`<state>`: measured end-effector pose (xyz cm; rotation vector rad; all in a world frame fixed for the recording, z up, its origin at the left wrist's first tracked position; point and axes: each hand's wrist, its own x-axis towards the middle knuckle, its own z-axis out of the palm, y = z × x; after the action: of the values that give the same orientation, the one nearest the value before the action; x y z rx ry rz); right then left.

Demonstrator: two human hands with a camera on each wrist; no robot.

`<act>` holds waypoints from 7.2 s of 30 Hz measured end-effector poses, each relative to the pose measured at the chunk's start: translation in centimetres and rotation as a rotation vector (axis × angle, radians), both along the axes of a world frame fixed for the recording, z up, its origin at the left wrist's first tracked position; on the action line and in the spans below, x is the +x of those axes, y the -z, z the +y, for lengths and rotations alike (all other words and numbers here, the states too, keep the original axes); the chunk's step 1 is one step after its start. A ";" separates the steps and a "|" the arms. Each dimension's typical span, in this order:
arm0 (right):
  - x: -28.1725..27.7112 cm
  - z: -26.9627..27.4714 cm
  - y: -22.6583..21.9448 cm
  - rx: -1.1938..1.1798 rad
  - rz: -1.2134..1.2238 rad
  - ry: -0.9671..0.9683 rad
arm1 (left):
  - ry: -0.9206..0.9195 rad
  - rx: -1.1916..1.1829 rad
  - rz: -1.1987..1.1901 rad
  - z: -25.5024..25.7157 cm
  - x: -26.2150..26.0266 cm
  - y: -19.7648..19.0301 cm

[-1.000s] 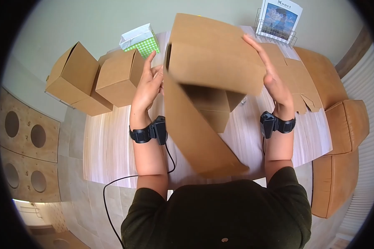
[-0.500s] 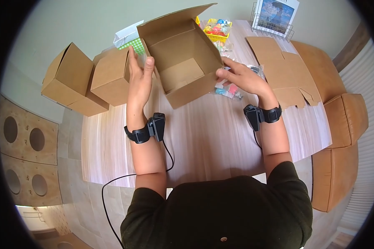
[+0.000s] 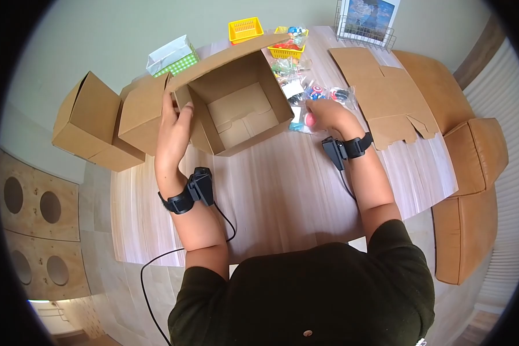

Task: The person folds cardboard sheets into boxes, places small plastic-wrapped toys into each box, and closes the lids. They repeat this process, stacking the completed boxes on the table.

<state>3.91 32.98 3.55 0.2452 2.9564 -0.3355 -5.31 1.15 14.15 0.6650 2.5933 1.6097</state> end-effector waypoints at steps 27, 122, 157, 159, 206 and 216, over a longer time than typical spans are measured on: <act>0.1 -3.7 -3.6 -0.569 0.872 0.001 | -0.040 -0.215 0.133 -3.0 -1.0 1.3; 1.7 -5.5 -7.6 -0.592 0.681 -0.469 | 0.859 -0.199 0.382 -2.1 0.3 0.5; 8.8 -9.8 -10.0 -0.134 0.295 -0.495 | 0.696 -0.193 0.601 -0.3 5.5 5.5; 8.9 -10.3 -9.3 -0.121 0.301 -0.423 | 0.646 -0.267 0.634 -0.7 5.7 4.9; -13.3 -22.4 -6.5 -0.506 0.599 -0.729 | -0.548 -0.094 0.790 -10.7 -8.2 3.6; -4.0 -7.4 -3.7 -0.434 0.331 -0.359 | -0.580 -0.147 0.794 -6.5 -6.9 4.0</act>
<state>-0.10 25.62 7.26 -0.4256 3.0440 -1.0254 -12.21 -5.33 10.14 0.6831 3.7258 1.4193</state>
